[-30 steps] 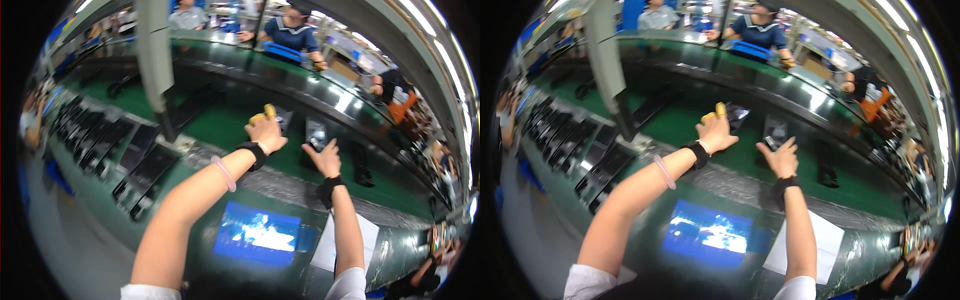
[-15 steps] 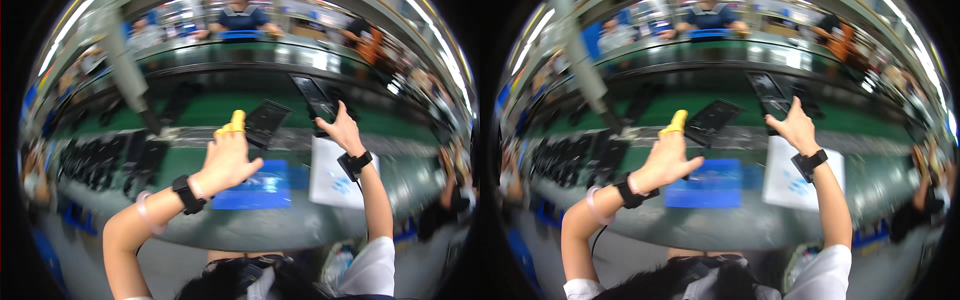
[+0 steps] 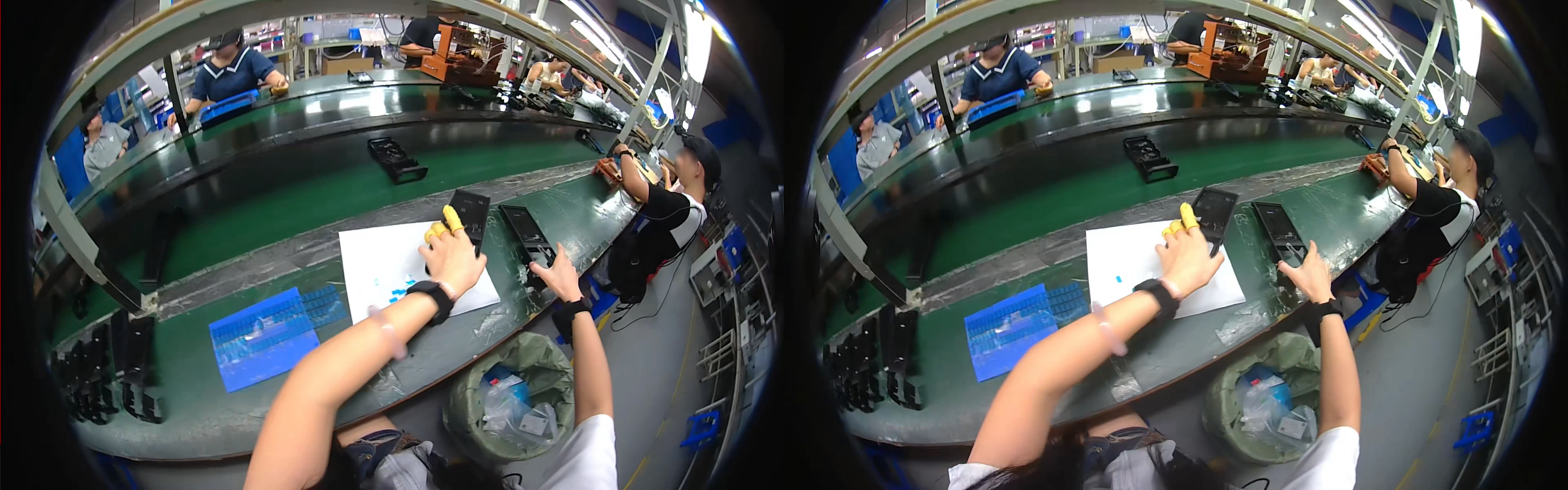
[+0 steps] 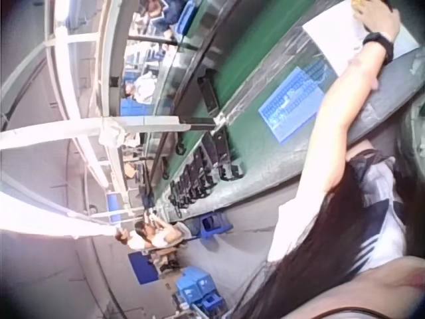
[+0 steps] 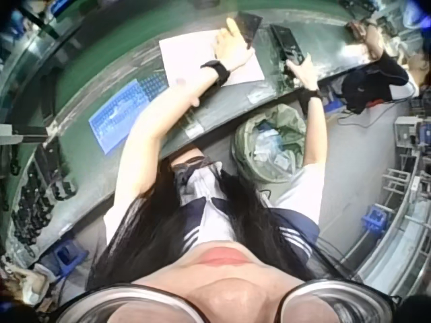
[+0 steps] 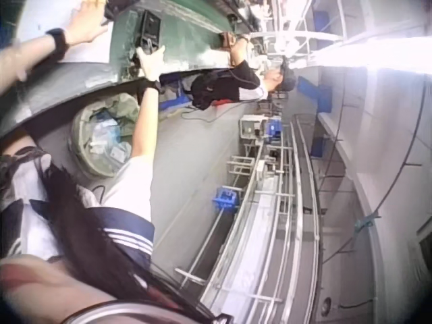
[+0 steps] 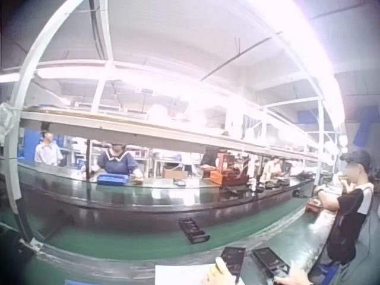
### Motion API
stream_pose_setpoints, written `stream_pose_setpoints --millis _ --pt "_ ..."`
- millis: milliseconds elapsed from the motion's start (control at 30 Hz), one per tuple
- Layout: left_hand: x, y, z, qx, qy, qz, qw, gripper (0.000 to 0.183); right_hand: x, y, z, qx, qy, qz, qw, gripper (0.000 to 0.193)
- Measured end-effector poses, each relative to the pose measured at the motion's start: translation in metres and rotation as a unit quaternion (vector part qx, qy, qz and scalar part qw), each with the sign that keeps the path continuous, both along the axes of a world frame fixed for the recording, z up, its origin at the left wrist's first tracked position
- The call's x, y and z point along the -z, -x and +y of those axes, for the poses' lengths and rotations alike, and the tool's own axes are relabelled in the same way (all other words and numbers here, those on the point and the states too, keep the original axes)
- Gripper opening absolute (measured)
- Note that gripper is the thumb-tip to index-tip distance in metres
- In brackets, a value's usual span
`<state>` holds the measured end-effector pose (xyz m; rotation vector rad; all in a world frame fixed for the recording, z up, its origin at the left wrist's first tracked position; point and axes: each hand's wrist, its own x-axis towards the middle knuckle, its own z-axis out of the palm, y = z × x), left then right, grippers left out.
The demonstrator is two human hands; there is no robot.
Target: Manually assembling and applying labels/small parts to black plastic electronic housing components on an assembly line.
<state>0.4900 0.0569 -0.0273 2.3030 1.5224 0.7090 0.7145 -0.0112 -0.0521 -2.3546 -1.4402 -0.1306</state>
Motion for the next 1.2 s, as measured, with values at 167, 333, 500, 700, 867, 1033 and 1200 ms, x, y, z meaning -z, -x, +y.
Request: stream_pose_setpoints --millis 167,333,500,700,867,1033,1200 --pt "0.027 -0.038 0.026 -0.128 0.015 -0.029 0.991 0.081 -0.013 0.026 0.025 -0.033 0.016 0.039 0.999 0.081" --pt "0.022 -0.037 -0.003 0.035 0.168 -0.085 0.981 0.084 0.000 0.024 0.038 -0.103 -0.018 0.103 0.989 0.070" --pt "0.003 0.091 0.032 0.131 -0.055 -0.084 0.986 0.086 -0.005 0.008 0.020 -0.085 -0.034 0.055 0.994 0.054" --pt "0.003 0.360 0.122 -0.352 -0.111 0.204 0.907 0.081 -0.016 0.025 0.034 -0.107 -0.095 -0.027 0.989 0.036" --pt "0.034 0.478 0.135 -0.506 0.176 0.105 0.838 0.110 -0.027 0.069 0.058 -0.186 -0.108 0.015 0.976 0.036" --pt "0.032 0.490 0.118 -0.471 0.017 0.050 0.880 0.075 -0.056 0.142 0.076 -0.244 -0.085 0.029 0.966 0.039" --pt "0.011 0.411 0.121 -0.337 0.055 -0.015 0.940 0.076 -0.078 0.211 0.080 -0.362 -0.125 0.061 0.922 0.037"
